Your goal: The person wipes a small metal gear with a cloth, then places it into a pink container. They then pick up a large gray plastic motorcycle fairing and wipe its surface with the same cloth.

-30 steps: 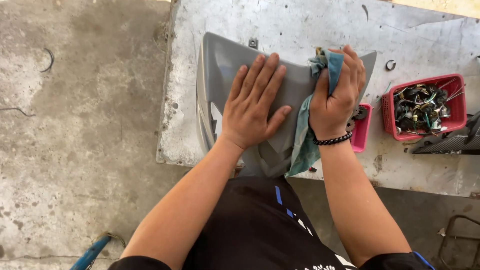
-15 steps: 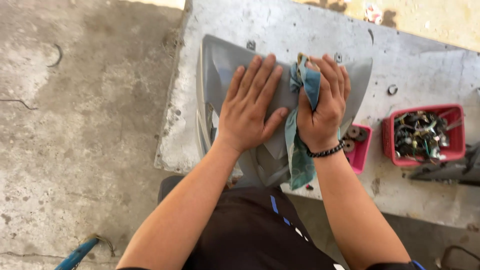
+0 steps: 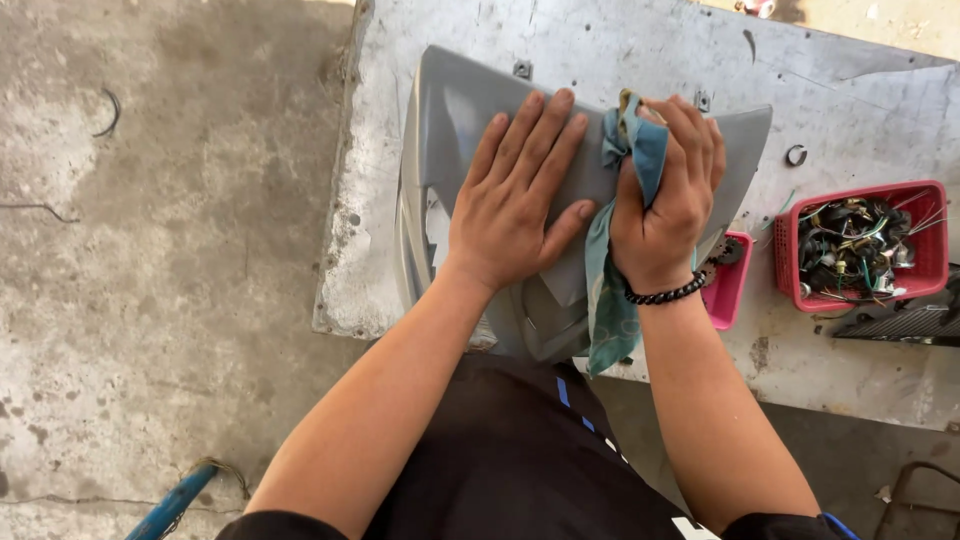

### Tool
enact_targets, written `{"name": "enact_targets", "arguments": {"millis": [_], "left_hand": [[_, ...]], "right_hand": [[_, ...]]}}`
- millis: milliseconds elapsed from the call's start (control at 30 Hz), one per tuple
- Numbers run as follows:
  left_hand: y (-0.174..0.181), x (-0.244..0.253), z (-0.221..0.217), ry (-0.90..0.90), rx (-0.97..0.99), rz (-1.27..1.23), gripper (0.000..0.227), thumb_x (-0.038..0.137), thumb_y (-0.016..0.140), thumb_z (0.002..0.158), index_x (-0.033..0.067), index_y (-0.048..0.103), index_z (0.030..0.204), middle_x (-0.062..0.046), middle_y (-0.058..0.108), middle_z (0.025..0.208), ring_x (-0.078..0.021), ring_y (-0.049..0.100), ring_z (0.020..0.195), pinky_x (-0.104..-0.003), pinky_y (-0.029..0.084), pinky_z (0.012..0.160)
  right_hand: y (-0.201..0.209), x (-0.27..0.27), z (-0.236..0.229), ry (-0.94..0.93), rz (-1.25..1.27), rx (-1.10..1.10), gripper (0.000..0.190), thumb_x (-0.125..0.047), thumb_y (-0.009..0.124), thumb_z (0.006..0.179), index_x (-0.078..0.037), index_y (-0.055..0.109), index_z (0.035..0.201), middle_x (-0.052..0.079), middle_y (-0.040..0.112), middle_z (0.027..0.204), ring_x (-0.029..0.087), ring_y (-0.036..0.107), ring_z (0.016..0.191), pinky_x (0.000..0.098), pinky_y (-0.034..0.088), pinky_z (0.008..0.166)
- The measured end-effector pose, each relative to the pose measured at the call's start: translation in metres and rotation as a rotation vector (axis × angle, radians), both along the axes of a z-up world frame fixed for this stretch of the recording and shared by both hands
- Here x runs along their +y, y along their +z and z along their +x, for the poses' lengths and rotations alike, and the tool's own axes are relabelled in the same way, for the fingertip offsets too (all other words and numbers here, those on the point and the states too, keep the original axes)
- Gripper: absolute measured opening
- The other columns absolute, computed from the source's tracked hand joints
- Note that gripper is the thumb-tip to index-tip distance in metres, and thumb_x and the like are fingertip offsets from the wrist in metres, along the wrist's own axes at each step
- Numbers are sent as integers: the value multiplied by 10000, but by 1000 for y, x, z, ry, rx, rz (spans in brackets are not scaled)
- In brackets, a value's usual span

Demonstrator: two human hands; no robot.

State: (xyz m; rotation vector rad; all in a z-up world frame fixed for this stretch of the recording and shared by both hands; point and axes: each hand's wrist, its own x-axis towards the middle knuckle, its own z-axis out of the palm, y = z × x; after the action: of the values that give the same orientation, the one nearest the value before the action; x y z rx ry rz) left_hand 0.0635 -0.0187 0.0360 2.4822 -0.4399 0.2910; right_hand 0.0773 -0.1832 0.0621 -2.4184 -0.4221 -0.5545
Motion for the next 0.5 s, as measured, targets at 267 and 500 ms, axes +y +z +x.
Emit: {"name": "enact_targets", "arguments": {"millis": [267,500], "left_hand": [[-4,-11,-1,-49,43,17,687,493,628,1048,138,402,1590,-23,323,1668,-194,252,1580,-400,175,1342],[2,-8,-1,-48,22,-45,676,480,631,1030,124,428,1569,-41,361,1653,-212,287,1572,-411,187,1334]], "right_hand": [[-3,-9,-7,-54,-27,15,269,-20,588,1038,34,614,1300,171,636,1357,381,538,1359,513,295,1231],[-2,-8,-8,-61,-14,14,268,-10,595,1031,18,615,1298,166,627,1385,365,509,1402,517,275,1261]]}}
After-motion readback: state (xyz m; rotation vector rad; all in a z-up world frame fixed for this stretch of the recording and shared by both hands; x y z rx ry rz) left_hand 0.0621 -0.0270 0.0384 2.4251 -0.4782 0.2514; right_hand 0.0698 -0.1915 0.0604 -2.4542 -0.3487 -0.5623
